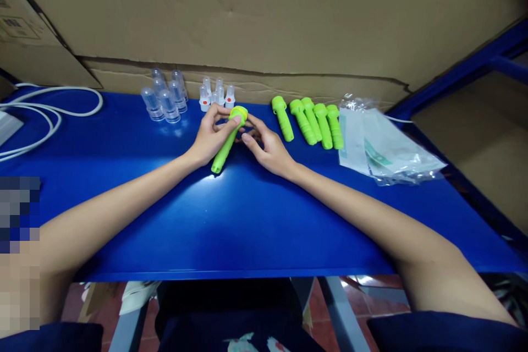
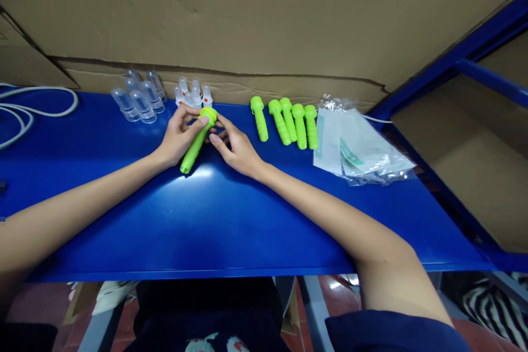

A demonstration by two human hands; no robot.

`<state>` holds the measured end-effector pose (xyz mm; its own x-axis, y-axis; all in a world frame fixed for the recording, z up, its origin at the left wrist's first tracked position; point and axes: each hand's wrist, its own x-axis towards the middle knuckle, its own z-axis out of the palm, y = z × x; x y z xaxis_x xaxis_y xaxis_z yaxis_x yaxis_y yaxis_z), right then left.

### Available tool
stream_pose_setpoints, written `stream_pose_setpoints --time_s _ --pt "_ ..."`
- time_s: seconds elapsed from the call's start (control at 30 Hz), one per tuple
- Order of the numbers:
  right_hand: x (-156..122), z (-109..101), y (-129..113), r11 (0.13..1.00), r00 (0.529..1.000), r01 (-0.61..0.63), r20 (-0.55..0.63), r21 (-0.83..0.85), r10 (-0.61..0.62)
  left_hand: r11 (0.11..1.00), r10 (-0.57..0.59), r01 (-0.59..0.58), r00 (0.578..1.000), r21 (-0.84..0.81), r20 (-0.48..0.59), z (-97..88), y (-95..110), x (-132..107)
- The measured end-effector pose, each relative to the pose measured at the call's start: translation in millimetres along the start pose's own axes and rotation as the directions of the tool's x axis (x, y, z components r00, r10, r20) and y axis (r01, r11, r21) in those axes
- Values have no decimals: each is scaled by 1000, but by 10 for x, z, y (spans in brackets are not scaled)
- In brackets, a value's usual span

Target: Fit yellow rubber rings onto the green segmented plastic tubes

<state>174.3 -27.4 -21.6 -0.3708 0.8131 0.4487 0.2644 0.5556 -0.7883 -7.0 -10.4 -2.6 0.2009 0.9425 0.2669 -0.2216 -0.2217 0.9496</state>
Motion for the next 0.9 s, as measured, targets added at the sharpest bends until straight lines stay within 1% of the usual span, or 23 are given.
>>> stream_pose_setpoints --time_s 0.17,0.33,0.47,0.57,0.7,0.8,0.9 --pt "-9 9 4 1000 1000 13 -3 -9 -13 1000 21 -21 1000 8 17 -5 -7 -6" --pt "-6 16 -56 996 997 59 60 -65 -55 999 15 -15 1000 29 -1 -28 -12 5" --pt "-4 9 -71 989 994 86 81 -119 -76 1000 13 -13 1000 28 2 -34 -12 2" --pt "-7 2 -34 987 992 96 91 -128 -85 998 47 -47 999 42 -2 -47 -49 15" --pt "-7 -13 26 973 987 125 122 -193 -103 988 125 -128 991 89 43 -98 -160 68" --pt "-2 -30 30 959 985 135 142 -251 -101 980 137 -145 988 139 64 -135 -226 95" --pt "5 -45 5 941 986 131 140 -313 -91 966 130 -145 988 215 83 -148 -235 88"
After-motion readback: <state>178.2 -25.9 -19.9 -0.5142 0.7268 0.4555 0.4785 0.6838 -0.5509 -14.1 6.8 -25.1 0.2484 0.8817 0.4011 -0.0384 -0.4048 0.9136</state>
